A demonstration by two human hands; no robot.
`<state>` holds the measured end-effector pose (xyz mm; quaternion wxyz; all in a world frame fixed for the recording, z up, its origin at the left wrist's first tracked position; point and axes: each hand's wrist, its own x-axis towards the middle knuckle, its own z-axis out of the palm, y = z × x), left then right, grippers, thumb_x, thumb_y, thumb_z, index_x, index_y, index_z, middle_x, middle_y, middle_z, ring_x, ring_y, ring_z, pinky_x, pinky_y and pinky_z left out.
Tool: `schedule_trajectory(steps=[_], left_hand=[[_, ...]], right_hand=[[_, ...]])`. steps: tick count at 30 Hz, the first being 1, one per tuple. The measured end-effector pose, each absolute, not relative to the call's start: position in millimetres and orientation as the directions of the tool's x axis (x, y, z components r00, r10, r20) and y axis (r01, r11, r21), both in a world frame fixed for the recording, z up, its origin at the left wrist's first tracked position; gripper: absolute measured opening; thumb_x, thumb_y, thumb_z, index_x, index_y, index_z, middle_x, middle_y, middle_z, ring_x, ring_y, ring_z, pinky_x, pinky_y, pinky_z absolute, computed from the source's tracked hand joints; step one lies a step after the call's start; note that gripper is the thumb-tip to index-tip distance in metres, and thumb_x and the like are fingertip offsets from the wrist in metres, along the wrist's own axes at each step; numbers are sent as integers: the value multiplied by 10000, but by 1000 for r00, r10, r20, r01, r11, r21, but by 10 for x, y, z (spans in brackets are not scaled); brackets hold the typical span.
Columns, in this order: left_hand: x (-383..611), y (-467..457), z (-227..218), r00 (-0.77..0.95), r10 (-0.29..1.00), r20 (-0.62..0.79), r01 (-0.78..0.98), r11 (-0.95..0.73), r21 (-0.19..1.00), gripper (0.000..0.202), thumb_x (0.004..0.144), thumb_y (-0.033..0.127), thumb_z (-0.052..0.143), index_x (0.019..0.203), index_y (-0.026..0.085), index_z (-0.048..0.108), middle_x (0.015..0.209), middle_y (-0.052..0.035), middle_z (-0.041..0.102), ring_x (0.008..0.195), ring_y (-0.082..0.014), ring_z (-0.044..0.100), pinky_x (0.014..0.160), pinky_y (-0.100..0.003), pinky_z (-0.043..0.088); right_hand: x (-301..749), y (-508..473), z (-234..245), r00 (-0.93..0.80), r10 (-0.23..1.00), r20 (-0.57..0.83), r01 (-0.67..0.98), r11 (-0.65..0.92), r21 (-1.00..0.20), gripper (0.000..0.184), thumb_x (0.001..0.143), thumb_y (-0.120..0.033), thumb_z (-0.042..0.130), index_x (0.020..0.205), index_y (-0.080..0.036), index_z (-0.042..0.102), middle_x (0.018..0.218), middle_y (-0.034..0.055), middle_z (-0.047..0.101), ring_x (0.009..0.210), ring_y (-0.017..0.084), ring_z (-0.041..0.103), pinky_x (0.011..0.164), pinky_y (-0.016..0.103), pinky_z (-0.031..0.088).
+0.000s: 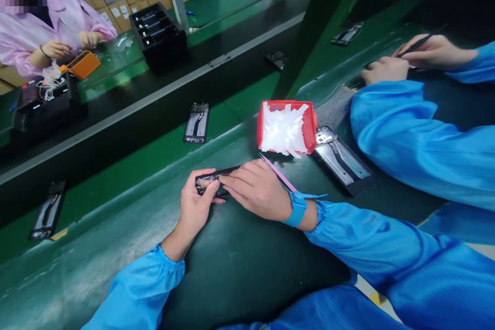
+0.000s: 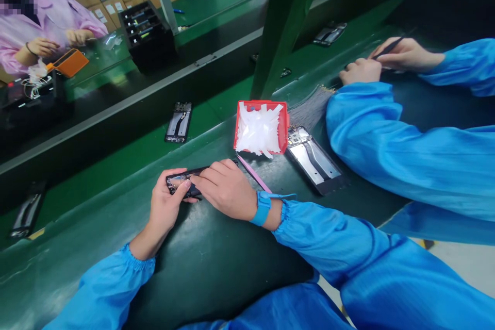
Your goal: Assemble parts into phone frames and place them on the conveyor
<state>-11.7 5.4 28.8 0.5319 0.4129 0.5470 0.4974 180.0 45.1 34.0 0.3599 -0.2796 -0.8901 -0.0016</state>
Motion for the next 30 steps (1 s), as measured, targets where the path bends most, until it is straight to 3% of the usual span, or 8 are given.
schedule_trajectory(steps=[4, 8, 13, 18, 24, 30], left_hand=[[-98, 32, 289, -86, 985, -148, -56, 144, 988, 503, 808, 428, 840, 1206, 211, 623, 1039, -41, 708, 813, -181, 745, 584, -312, 697], [-165, 73, 327, -112, 984, -140, -11, 140, 990, 463, 847, 489, 792, 1169, 196, 633, 966, -35, 690, 763, -173, 728, 539, -303, 684], [-552, 322, 384, -190, 979, -74, 102, 95, 990, 489, 812, 499, 826, 1154, 198, 648, 965, -21, 641, 721, -158, 692, 444, -285, 650], [-780, 470, 359, -218, 975, -32, 116, 59, 991, 509, 805, 513, 829, 1146, 190, 632, 991, -30, 653, 718, -156, 693, 485, -322, 674], [-670, 366, 350, -180, 984, -10, 141, 36, 989, 487, 836, 510, 801, 1164, 192, 632, 956, -24, 659, 714, -148, 685, 525, -318, 684], [-584, 311, 368, -152, 988, 4, 158, 20, 987, 459, 878, 511, 756, 1198, 208, 630, 996, -31, 630, 781, -162, 699, 532, -288, 676]], right_hand=[[1799, 460, 338, -571, 513, 641, 498, 837, -225, 175, 1033, -151, 602, 1167, -129, 713, 966, 79, 743, 852, 226, 599, 734, 407, 417], [1796, 456, 319, -574, 524, 629, 472, 840, -269, 197, 1032, -157, 586, 1190, -173, 701, 1017, 80, 743, 888, 240, 615, 755, 420, 446], [1763, 479, 248, -460, 626, 629, 393, 779, -488, 293, 993, -170, 611, 1281, -216, 618, 1214, 120, 670, 1124, 289, 617, 930, 487, 500], [1733, 547, 193, -311, 784, 538, 404, 621, -671, 441, 944, -140, 598, 1374, -177, 507, 1312, 176, 560, 1265, 330, 541, 1049, 564, 500], [1752, 615, 143, -207, 841, 499, 393, 539, -745, 488, 907, -139, 618, 1371, -186, 475, 1300, 170, 528, 1214, 313, 570, 961, 499, 585], [1773, 708, 83, -253, 877, 408, 363, 477, -800, 386, 917, -128, 551, 1299, -181, 533, 1196, 124, 650, 1084, 265, 656, 933, 450, 591]])
